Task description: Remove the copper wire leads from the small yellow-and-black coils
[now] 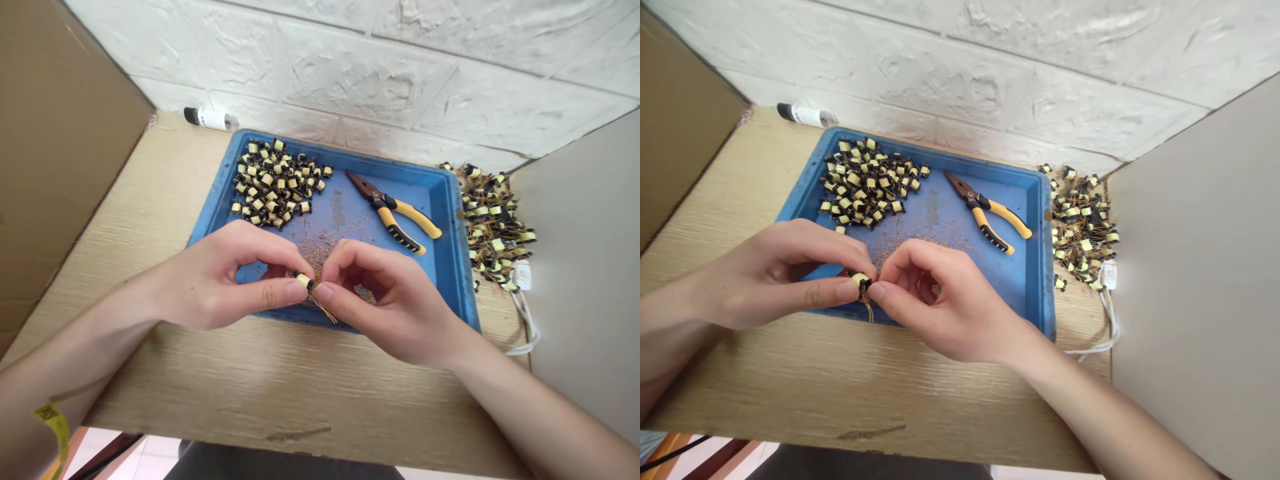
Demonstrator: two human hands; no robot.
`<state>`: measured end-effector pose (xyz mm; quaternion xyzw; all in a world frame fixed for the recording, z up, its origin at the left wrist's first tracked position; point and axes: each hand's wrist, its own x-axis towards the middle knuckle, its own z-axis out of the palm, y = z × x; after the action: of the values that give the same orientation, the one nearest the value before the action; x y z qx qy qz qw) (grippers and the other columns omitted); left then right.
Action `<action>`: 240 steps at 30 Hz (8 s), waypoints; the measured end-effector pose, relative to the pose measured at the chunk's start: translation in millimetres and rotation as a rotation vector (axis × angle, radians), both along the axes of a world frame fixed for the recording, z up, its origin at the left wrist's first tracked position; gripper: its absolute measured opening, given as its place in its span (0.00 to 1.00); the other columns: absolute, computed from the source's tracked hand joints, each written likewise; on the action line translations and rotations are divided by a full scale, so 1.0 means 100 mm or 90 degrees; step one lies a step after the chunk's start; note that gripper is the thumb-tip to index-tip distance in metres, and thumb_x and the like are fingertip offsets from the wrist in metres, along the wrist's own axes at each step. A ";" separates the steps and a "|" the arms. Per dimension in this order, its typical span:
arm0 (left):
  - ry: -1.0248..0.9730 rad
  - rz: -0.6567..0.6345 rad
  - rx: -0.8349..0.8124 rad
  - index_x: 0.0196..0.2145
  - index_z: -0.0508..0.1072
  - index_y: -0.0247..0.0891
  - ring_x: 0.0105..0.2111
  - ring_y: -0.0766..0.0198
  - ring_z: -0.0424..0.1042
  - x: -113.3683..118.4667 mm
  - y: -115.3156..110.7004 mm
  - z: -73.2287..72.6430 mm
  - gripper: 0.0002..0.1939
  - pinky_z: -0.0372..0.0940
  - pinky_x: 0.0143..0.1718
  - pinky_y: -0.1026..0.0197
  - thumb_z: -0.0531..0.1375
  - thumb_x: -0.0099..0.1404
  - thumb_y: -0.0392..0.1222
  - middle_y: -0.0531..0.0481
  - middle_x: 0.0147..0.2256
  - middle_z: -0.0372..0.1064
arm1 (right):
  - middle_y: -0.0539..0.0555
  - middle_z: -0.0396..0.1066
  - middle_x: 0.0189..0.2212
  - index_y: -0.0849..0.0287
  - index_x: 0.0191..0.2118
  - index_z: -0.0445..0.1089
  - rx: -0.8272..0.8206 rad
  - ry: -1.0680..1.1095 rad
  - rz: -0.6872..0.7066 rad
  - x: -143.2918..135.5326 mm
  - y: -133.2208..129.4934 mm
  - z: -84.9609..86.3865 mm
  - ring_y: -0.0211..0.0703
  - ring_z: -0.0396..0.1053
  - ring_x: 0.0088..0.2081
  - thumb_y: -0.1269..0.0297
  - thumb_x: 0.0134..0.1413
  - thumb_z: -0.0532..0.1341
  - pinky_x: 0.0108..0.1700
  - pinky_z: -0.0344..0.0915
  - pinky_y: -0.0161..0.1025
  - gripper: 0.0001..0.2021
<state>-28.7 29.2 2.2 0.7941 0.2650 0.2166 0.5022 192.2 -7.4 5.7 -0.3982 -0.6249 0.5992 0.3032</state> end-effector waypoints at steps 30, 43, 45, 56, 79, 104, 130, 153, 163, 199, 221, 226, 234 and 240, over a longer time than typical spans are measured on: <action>0.024 -0.043 0.022 0.35 0.80 0.34 0.26 0.70 0.71 -0.01 0.01 0.03 0.09 0.63 0.28 0.69 0.60 0.71 0.35 0.53 0.27 0.76 | 0.44 0.64 0.23 0.59 0.30 0.66 0.099 -0.039 -0.075 -0.02 -0.03 -0.03 0.30 0.59 0.24 0.68 0.62 0.62 0.24 0.58 0.31 0.08; -0.010 0.002 0.030 0.35 0.81 0.34 0.26 0.69 0.72 0.00 -0.02 0.01 0.07 0.65 0.28 0.68 0.62 0.69 0.36 0.51 0.29 0.79 | 0.43 0.63 0.19 0.56 0.27 0.66 0.149 -0.007 -0.271 0.00 0.03 0.01 0.29 0.58 0.20 0.70 0.56 0.64 0.20 0.54 0.31 0.08; -0.019 0.024 0.033 0.34 0.81 0.35 0.26 0.68 0.72 -0.01 -0.02 0.00 0.07 0.64 0.27 0.67 0.63 0.69 0.37 0.50 0.29 0.79 | 0.43 0.62 0.18 0.56 0.26 0.66 0.150 0.006 -0.230 0.01 0.01 0.03 0.29 0.57 0.20 0.70 0.55 0.65 0.19 0.53 0.31 0.09; -0.014 0.067 0.035 0.34 0.82 0.38 0.26 0.69 0.72 -0.01 -0.02 -0.03 0.08 0.63 0.28 0.68 0.63 0.69 0.39 0.51 0.29 0.79 | 0.44 0.60 0.16 0.56 0.26 0.67 0.093 0.000 -0.088 0.02 -0.01 0.06 0.31 0.54 0.18 0.66 0.55 0.64 0.19 0.51 0.32 0.08; -0.004 0.041 0.032 0.35 0.82 0.36 0.27 0.68 0.73 -0.01 -0.01 0.00 0.09 0.63 0.28 0.68 0.62 0.69 0.38 0.49 0.29 0.80 | 0.43 0.61 0.19 0.58 0.33 0.68 -0.030 0.005 0.040 0.03 -0.02 0.07 0.31 0.56 0.21 0.66 0.55 0.67 0.21 0.54 0.31 0.06; 0.000 0.037 -0.013 0.34 0.82 0.38 0.26 0.68 0.72 -0.01 0.00 0.01 0.09 0.64 0.28 0.68 0.62 0.69 0.40 0.50 0.28 0.79 | 0.43 0.65 0.19 0.55 0.38 0.71 0.065 0.018 -0.038 0.00 -0.04 0.04 0.31 0.56 0.19 0.69 0.55 0.66 0.19 0.54 0.32 0.06; 0.027 0.012 -0.042 0.33 0.79 0.35 0.26 0.70 0.69 -0.02 0.00 0.05 0.10 0.63 0.29 0.70 0.59 0.69 0.39 0.54 0.26 0.74 | 0.45 0.71 0.22 0.56 0.34 0.77 0.252 0.010 -0.037 0.03 -0.02 -0.01 0.29 0.61 0.22 0.74 0.58 0.67 0.23 0.57 0.30 0.06; 0.012 0.005 -0.019 0.34 0.80 0.36 0.26 0.72 0.69 -0.01 -0.01 0.02 0.09 0.62 0.28 0.72 0.61 0.70 0.39 0.55 0.27 0.75 | 0.46 0.70 0.18 0.63 0.32 0.77 0.154 -0.048 -0.026 0.01 -0.03 -0.02 0.28 0.61 0.19 0.71 0.59 0.65 0.20 0.56 0.27 0.05; 0.008 -0.008 0.025 0.37 0.81 0.34 0.26 0.71 0.72 0.02 0.00 0.04 0.07 0.65 0.30 0.73 0.62 0.70 0.36 0.53 0.29 0.78 | 0.45 0.68 0.19 0.60 0.30 0.75 0.124 -0.047 -0.061 -0.01 -0.03 -0.02 0.29 0.62 0.20 0.69 0.57 0.67 0.21 0.59 0.27 0.04; -0.009 0.007 0.040 0.38 0.82 0.37 0.28 0.68 0.75 0.01 -0.01 0.01 0.07 0.66 0.30 0.68 0.63 0.70 0.37 0.51 0.31 0.81 | 0.45 0.66 0.21 0.61 0.31 0.71 -0.016 0.023 -0.038 0.01 -0.01 0.02 0.28 0.58 0.21 0.67 0.60 0.62 0.21 0.55 0.29 0.06; 0.005 0.032 0.050 0.36 0.82 0.38 0.28 0.67 0.75 0.02 -0.01 0.00 0.07 0.65 0.29 0.68 0.63 0.70 0.39 0.51 0.31 0.81 | 0.42 0.62 0.19 0.59 0.30 0.70 -0.151 0.082 -0.028 0.01 0.03 0.06 0.27 0.54 0.19 0.66 0.53 0.70 0.19 0.51 0.28 0.08; 0.016 0.029 0.053 0.37 0.82 0.36 0.27 0.68 0.75 0.02 -0.01 0.00 0.08 0.65 0.29 0.69 0.63 0.70 0.39 0.50 0.31 0.81 | 0.43 0.64 0.19 0.60 0.30 0.71 -0.146 0.081 -0.015 0.01 0.01 0.04 0.28 0.57 0.21 0.68 0.52 0.71 0.21 0.55 0.28 0.08; 0.018 0.013 0.045 0.35 0.82 0.36 0.25 0.72 0.72 0.03 -0.01 0.00 0.07 0.64 0.28 0.72 0.63 0.68 0.36 0.53 0.28 0.79 | 0.42 0.64 0.19 0.61 0.28 0.70 -0.168 0.063 -0.010 -0.01 0.02 0.04 0.28 0.57 0.21 0.73 0.50 0.71 0.22 0.55 0.28 0.08; 0.021 0.012 0.044 0.35 0.82 0.37 0.24 0.72 0.71 0.03 -0.01 0.00 0.07 0.63 0.27 0.72 0.63 0.69 0.37 0.53 0.27 0.78 | 0.42 0.63 0.18 0.61 0.28 0.70 -0.181 0.067 -0.001 -0.01 0.02 0.03 0.28 0.57 0.21 0.74 0.50 0.70 0.22 0.54 0.29 0.08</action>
<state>-25.7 28.3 2.6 0.8119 0.2732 0.2172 0.4679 191.4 -5.7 9.0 -0.4055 -0.5165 0.7015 0.2770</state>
